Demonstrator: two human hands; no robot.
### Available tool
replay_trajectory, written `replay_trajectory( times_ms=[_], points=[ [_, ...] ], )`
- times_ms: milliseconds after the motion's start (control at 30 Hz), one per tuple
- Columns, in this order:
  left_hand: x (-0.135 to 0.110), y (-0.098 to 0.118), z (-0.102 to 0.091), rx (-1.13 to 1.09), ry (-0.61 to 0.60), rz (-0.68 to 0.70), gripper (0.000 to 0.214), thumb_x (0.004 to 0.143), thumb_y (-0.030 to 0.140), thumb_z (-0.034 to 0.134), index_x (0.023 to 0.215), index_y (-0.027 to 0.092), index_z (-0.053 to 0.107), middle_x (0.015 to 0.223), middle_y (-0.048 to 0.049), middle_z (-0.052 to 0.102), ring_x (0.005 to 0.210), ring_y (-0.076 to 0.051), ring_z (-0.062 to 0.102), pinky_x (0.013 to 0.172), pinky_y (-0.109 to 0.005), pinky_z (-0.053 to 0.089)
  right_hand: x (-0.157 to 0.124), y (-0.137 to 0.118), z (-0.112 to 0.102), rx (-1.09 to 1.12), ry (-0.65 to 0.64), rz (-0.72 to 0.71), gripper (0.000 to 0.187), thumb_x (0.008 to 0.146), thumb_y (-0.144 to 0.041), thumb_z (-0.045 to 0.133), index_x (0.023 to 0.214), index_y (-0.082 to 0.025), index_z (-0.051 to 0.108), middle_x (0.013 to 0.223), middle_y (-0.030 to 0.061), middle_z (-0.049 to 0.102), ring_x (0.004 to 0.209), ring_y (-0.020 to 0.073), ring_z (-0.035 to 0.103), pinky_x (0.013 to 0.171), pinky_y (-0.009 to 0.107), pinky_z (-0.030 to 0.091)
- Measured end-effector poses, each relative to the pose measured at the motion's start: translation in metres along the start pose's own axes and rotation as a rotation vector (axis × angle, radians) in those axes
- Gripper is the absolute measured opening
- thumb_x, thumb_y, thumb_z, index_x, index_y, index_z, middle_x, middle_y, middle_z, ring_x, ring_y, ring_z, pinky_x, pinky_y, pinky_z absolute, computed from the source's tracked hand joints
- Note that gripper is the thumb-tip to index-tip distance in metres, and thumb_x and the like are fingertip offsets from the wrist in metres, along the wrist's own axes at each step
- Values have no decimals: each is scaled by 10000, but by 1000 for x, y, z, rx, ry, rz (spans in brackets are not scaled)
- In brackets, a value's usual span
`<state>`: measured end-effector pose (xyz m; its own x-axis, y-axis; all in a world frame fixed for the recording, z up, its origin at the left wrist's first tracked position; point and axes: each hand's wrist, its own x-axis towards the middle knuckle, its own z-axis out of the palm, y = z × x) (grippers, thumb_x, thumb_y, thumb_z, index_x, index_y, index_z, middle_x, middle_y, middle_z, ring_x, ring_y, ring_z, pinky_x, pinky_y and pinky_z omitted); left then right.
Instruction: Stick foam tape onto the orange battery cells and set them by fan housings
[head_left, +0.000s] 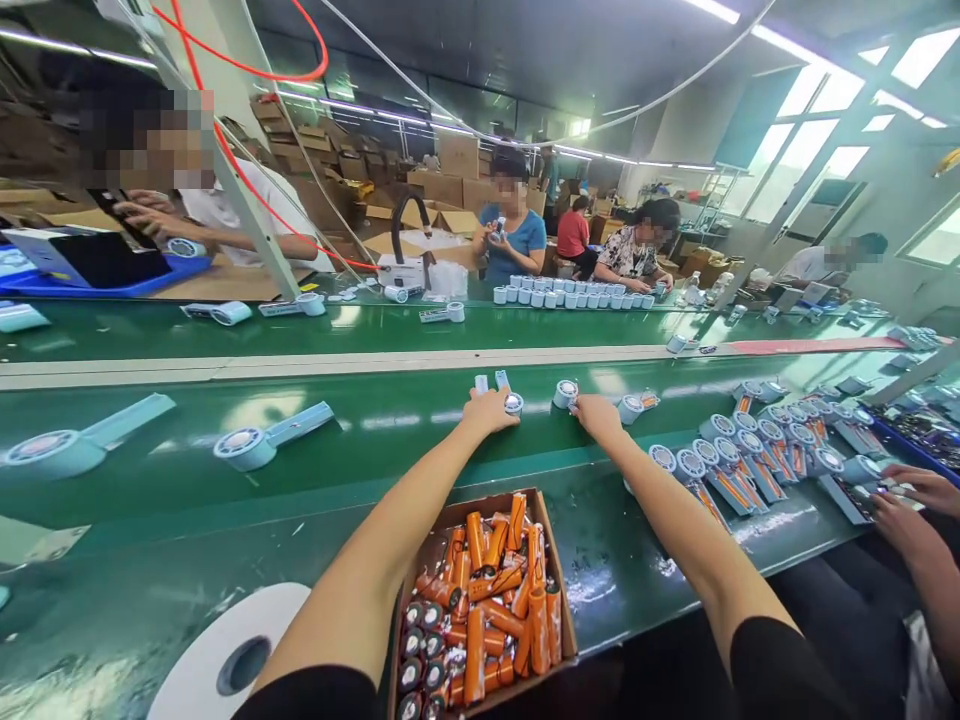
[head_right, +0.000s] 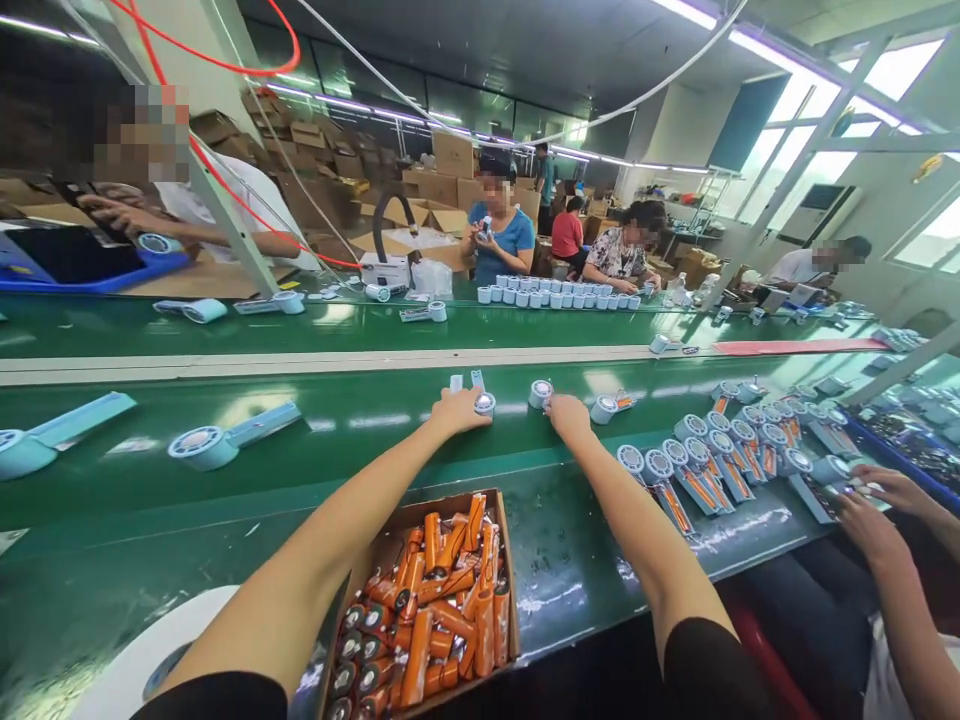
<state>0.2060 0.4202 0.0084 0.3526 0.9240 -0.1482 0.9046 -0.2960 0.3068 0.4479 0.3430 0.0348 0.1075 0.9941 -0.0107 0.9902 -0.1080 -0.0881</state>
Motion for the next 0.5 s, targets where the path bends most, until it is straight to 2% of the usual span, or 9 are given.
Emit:
replay_trajectory(
  times_ms=[67,133,200,267,333,367,433,500],
  points=[
    [-11,9,-7,-14,0,22,722,787,591,734,1422,304,542,1313,-143,700,1336,-459,498,954,-502,553,-18,-3,-3,66,62,-56,337,1057,-262,600,1344,-120,704,1476,225,628,1378,338,595,1160,472,473],
    [-32,21,-12,-37,16,90,719,793,621,730,1417,318,540,1309,-121,706,1352,-443,493,967,-483,547,-46,-8,-4,145,95,-122,500,1066,-344,601,1542,-196,558,1639,177,493,1393,285,585,1164,424,488],
    [-61,35,-12,-66,37,186,747,804,665,726,1443,339,516,1340,-92,696,1392,-420,468,991,-461,537,-81,-12,-2,286,97,-235,713,1000,-422,710,1638,-266,432,1726,150,370,1366,267,609,1119,407,538],
    [-92,49,-6,-101,38,291,767,806,693,739,1452,350,508,1351,-67,690,1404,-386,468,1013,-435,525,-118,-16,1,440,123,-361,861,898,-438,828,1642,-288,423,1750,149,317,1433,305,557,1147,451,527],
    [-115,60,2,-162,17,413,749,805,677,770,1422,322,537,1333,-70,690,1388,-373,484,1046,-433,505,-150,-16,1,526,185,-437,827,865,-408,861,1595,-285,493,1716,150,381,1509,341,471,1214,518,458],
    [-123,64,6,-193,3,472,741,798,657,792,1401,297,554,1328,-79,686,1380,-373,489,1075,-442,486,-162,-14,1,535,211,-442,766,873,-389,853,1561,-286,533,1678,146,440,1508,340,470,1220,528,449],
    [-130,68,10,-237,-27,564,770,766,596,847,1391,247,564,1342,-100,670,1375,-381,492,1146,-469,433,-182,-5,-3,547,227,-399,623,899,-343,820,1481,-273,610,1535,142,597,1378,313,592,1140,493,521],
    [-131,69,10,-237,-50,603,822,735,494,891,1427,220,542,1375,-107,655,1383,-376,493,1205,-482,379,-196,9,-5,563,198,-294,480,924,-297,774,1390,-243,674,1287,118,740,1129,267,715,992,420,592]
  ],
)
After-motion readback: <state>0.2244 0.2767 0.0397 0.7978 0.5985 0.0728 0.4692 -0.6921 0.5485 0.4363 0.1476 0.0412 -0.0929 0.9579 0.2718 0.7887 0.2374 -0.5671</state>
